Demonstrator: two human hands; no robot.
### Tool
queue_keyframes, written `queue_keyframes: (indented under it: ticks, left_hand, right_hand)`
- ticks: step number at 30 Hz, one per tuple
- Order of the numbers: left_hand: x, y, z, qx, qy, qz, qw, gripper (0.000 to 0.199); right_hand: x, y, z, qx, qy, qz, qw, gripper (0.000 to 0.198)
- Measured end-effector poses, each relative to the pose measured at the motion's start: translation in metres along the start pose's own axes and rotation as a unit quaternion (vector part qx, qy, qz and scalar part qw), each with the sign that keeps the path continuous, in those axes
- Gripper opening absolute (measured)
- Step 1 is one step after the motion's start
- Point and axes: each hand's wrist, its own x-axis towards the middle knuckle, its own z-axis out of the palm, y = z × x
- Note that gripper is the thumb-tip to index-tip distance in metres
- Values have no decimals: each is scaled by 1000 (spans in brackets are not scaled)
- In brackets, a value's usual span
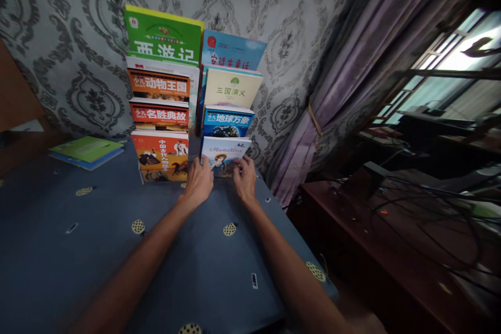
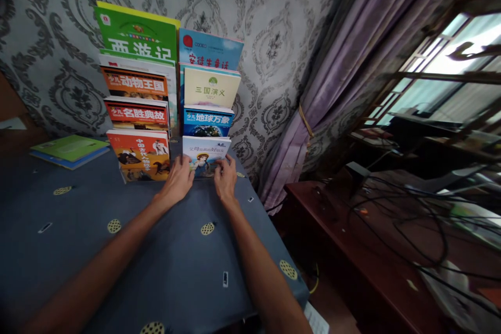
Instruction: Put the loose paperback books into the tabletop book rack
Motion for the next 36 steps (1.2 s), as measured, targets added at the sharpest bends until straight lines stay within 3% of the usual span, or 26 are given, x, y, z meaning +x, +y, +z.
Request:
queue_keyframes:
  ticks: [13, 18, 21, 24, 27, 30, 33, 36]
  left_hand:
    - [-27, -10, -2, 7, -15, 59, 998, 30]
    - [-54, -29, -18, 13, -65, 116, 991, 20]
    - [-76, -65, -40, 69, -104, 176, 976, 21]
    - [-92, -118, -72, 161, -139, 163, 963, 25]
    - [-93, -175, -107, 235, -133, 74, 960, 27]
    - [-76, -224, -136, 299, -66, -49, 951, 31]
    - [-46, -259, -153, 324, -9, -124, 938, 43]
    - [-14, -283, -160, 319, 5, -167, 933, 56]
  right_hand:
    - [-7, -1, 3, 15, 19, 35, 999, 26]
    - [-15, 0, 0, 14, 19, 70, 997, 27]
    - [-23, -2, -2, 11, 31, 98, 995, 28]
    - [-35, -10, 1, 29, 9, 119, 992, 28]
    - [-51, -27, 10, 72, -47, 150, 985, 25]
    - [-68, -50, 16, 102, -124, 135, 978, 22]
    - [-77, -70, 18, 113, -183, 107, 971, 22]
    - [-79, -79, 16, 118, -203, 107, 966, 22]
